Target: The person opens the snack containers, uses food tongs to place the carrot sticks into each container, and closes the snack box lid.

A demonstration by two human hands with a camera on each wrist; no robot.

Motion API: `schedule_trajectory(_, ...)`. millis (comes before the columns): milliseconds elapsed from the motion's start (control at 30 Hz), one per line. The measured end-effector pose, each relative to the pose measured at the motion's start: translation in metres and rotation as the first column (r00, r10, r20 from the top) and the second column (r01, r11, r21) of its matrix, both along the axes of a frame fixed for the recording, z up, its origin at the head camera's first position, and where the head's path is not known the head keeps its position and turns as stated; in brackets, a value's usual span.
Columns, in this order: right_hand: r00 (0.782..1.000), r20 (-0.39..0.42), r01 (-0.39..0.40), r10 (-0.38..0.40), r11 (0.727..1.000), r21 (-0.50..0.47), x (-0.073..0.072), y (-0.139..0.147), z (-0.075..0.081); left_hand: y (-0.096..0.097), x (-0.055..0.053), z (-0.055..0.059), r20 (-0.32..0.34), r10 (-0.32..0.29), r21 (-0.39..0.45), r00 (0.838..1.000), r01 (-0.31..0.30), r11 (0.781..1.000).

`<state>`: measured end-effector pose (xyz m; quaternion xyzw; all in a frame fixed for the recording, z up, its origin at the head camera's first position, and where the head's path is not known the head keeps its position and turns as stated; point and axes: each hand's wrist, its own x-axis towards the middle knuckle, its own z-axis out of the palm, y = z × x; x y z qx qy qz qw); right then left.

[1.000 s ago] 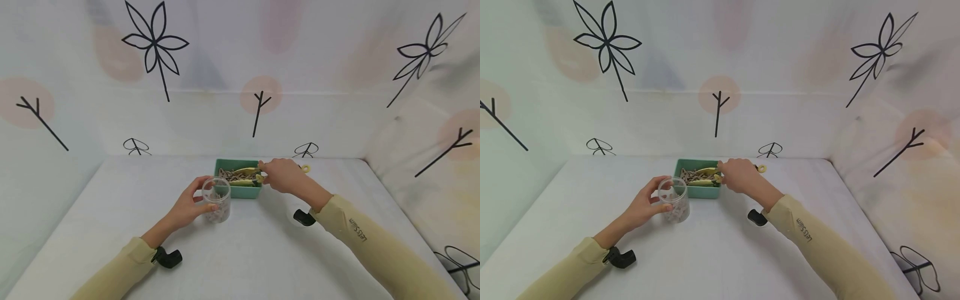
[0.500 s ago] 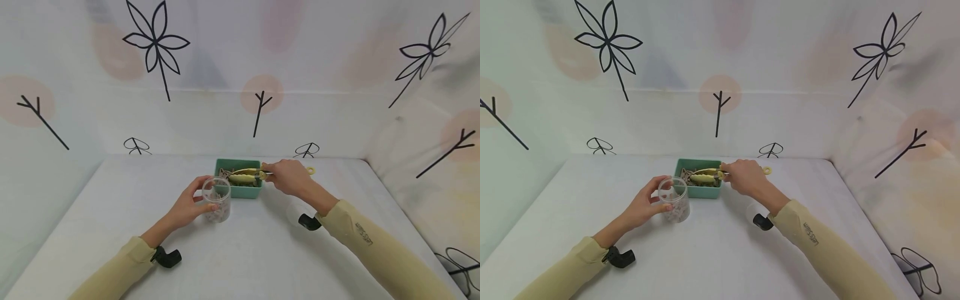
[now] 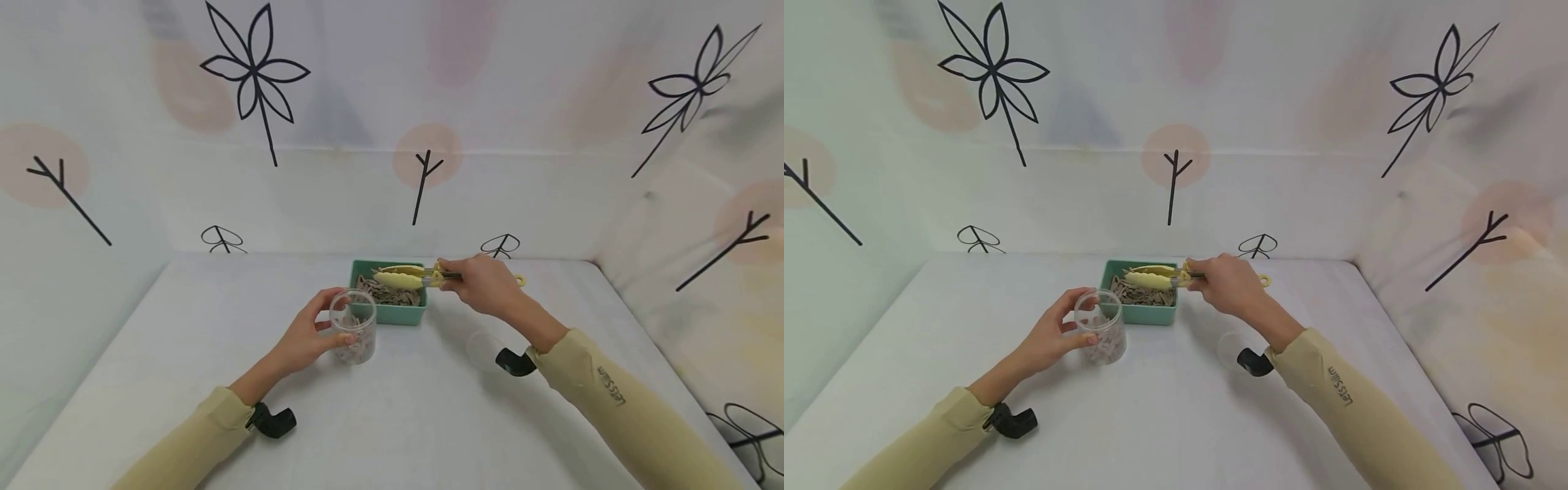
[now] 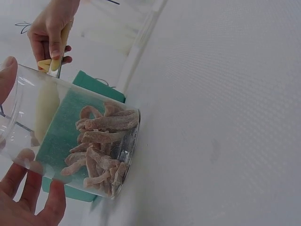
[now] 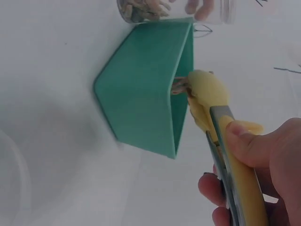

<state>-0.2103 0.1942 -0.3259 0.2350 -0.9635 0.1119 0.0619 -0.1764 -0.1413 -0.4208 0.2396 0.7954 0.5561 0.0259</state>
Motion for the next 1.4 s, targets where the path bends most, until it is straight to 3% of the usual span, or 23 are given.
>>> schedule_trajectory(333, 0.998, 0.068, 0.022, -0.009, 0.980, -0.196, 0.004, -0.004, 0.003, 0.001, 0.001, 0.001, 0.024, 0.004, 0.000, 1.000, -0.004, 1.000)
schedule_trajectory(467, 0.996, 0.083, 0.004, 0.021, 0.954, -0.300, 0.014, -0.008, 0.013, 0.002, 0.001, 0.002, 0.026, 0.001, -0.001, 1.000, -0.001, 1.000)
schedule_trajectory(633, 0.990, 0.084, -0.071, 0.117, 0.905, -0.418, 0.029, -0.013, 0.025, 0.001, 0.000, 0.002, 0.021, -0.003, 0.002, 1.000, 0.003, 1.000)
schedule_trajectory(733, 0.980, 0.106, -0.101, 0.170, 0.875, -0.473, 0.036, -0.016, 0.027, 0.001, -0.001, 0.001, 0.016, -0.003, 0.000, 1.000, 0.003, 1.000)
schedule_trajectory(833, 0.969, 0.144, -0.105, 0.200, 0.863, -0.494, 0.040, -0.019, 0.024, 0.000, 0.000, 0.001, 0.017, 0.007, -0.005, 1.000, -0.006, 1.000)
schedule_trajectory(1033, 0.954, 0.179, -0.125, 0.239, 0.863, -0.489, 0.041, -0.022, 0.012, 0.000, 0.001, -0.001, 0.030, 0.016, -0.016, 0.999, -0.016, 1.000)
schedule_trajectory(1400, 0.964, 0.143, -0.158, 0.226, 0.913, -0.375, 0.038, -0.018, 0.006, -0.001, 0.000, -0.001, 0.007, 0.004, -0.021, 1.000, -0.004, 1.000)
